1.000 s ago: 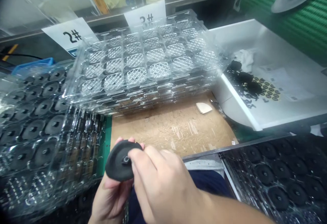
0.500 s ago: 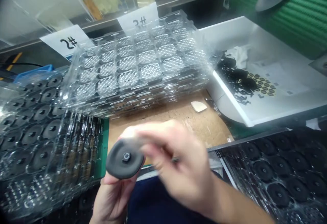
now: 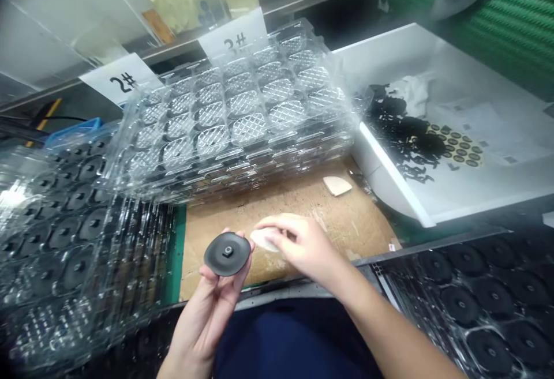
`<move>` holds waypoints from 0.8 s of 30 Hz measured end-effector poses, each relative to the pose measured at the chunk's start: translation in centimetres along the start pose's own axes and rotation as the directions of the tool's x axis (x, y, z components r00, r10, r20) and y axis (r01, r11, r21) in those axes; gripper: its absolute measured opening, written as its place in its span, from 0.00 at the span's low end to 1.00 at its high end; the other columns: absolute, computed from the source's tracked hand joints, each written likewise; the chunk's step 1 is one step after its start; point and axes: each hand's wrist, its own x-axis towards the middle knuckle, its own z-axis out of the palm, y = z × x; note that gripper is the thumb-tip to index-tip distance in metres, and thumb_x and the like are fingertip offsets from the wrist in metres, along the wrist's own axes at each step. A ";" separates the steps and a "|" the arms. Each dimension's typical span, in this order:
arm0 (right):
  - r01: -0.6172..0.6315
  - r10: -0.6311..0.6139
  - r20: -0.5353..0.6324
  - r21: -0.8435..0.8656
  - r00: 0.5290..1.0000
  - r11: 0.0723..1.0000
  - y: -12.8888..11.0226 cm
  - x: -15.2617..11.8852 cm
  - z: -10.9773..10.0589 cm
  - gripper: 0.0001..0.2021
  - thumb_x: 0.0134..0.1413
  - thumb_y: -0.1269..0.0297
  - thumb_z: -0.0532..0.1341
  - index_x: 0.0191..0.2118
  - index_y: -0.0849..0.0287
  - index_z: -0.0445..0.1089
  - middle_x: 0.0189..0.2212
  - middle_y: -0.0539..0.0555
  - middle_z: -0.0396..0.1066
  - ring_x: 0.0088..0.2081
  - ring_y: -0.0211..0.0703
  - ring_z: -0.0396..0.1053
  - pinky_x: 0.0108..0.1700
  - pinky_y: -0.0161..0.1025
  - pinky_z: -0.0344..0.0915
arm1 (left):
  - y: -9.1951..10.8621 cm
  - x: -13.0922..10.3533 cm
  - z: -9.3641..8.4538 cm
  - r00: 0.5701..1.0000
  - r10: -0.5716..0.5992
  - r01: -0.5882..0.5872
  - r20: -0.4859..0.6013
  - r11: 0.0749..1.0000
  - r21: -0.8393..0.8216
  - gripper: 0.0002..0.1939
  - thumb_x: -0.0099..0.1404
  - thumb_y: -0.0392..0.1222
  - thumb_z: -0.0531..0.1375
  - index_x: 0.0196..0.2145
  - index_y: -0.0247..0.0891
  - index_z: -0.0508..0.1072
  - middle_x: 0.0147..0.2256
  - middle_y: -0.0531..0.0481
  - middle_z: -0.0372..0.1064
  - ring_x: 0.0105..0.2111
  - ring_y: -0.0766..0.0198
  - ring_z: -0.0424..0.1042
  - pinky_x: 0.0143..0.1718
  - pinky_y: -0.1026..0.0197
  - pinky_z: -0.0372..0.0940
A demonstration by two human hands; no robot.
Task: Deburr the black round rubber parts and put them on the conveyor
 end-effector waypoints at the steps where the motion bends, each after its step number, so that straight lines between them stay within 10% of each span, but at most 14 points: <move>1: -0.048 0.048 -0.029 -0.006 0.998 0.999 1.7 -0.4 0.1 0.10 0.58 0.65 0.55 0.41 0.51 0.72 0.39 0.49 0.74 0.41 0.43 0.71 0.42 0.39 0.67 | 0.1 0.1 -0.2 1.000 -0.015 0.015 0.008 1.000 -0.020 0.25 0.54 0.45 0.63 0.51 0.50 0.68 0.47 0.50 0.71 0.50 0.54 0.67 0.51 0.57 0.63; 6: -0.119 0.118 -0.072 -0.014 0.990 0.993 5.7 -2.2 0.6 0.09 0.54 0.65 0.57 0.37 0.49 0.74 0.35 0.51 0.75 0.37 0.48 0.73 0.40 0.44 0.69 | 0.1 0.3 -0.1 0.996 -0.048 0.052 0.081 0.998 -0.037 0.21 0.57 0.41 0.60 0.49 0.48 0.69 0.47 0.48 0.72 0.51 0.52 0.66 0.51 0.56 0.63; 11: -0.039 0.047 -0.190 0.045 0.981 0.998 -1.5 -0.6 -0.1 0.13 0.59 0.65 0.52 0.48 0.53 0.67 0.44 0.51 0.70 0.45 0.40 0.68 0.47 0.37 0.64 | -0.6 0.1 1.0 0.999 -0.044 0.043 0.011 0.996 0.079 0.24 0.54 0.42 0.63 0.50 0.45 0.68 0.47 0.46 0.71 0.50 0.53 0.67 0.51 0.56 0.63; 15: 0.188 -0.189 0.085 0.012 0.978 0.982 -6.6 0.6 -0.4 0.11 0.58 0.71 0.52 0.43 0.59 0.69 0.37 0.52 0.71 0.38 0.37 0.68 0.42 0.33 0.64 | -0.4 -0.5 1.0 0.996 -0.028 0.041 -0.083 0.988 0.151 0.23 0.60 0.40 0.59 0.53 0.49 0.65 0.49 0.50 0.70 0.51 0.58 0.66 0.50 0.60 0.63; 18: 0.208 -0.189 0.261 -0.048 0.947 0.977 -7.4 1.3 0.1 0.09 0.58 0.72 0.53 0.37 0.59 0.71 0.32 0.49 0.71 0.34 0.35 0.68 0.38 0.31 0.63 | -0.3 -0.8 0.7 0.994 0.017 0.003 -0.106 0.983 0.183 0.21 0.57 0.41 0.61 0.50 0.48 0.68 0.47 0.50 0.71 0.48 0.58 0.68 0.48 0.59 0.65; 22: 0.245 -0.241 0.050 -0.072 0.969 0.967 -7.2 1.5 1.3 0.12 0.59 0.71 0.51 0.46 0.63 0.68 0.35 0.54 0.69 0.36 0.37 0.66 0.40 0.33 0.62 | -0.1 -0.9 0.4 0.990 0.009 0.016 -0.139 0.984 0.175 0.14 0.55 0.39 0.63 0.42 0.42 0.74 0.37 0.50 0.75 0.42 0.62 0.71 0.45 0.63 0.66; 24: 0.244 -0.240 0.134 -0.010 0.961 0.970 -7.2 0.8 1.1 0.11 0.59 0.72 0.52 0.44 0.62 0.68 0.35 0.52 0.69 0.37 0.35 0.66 0.40 0.30 0.61 | 0.1 -1.0 0.0 0.993 -0.006 0.024 -0.119 0.987 0.158 0.16 0.55 0.39 0.64 0.43 0.44 0.73 0.40 0.51 0.74 0.46 0.62 0.70 0.47 0.63 0.65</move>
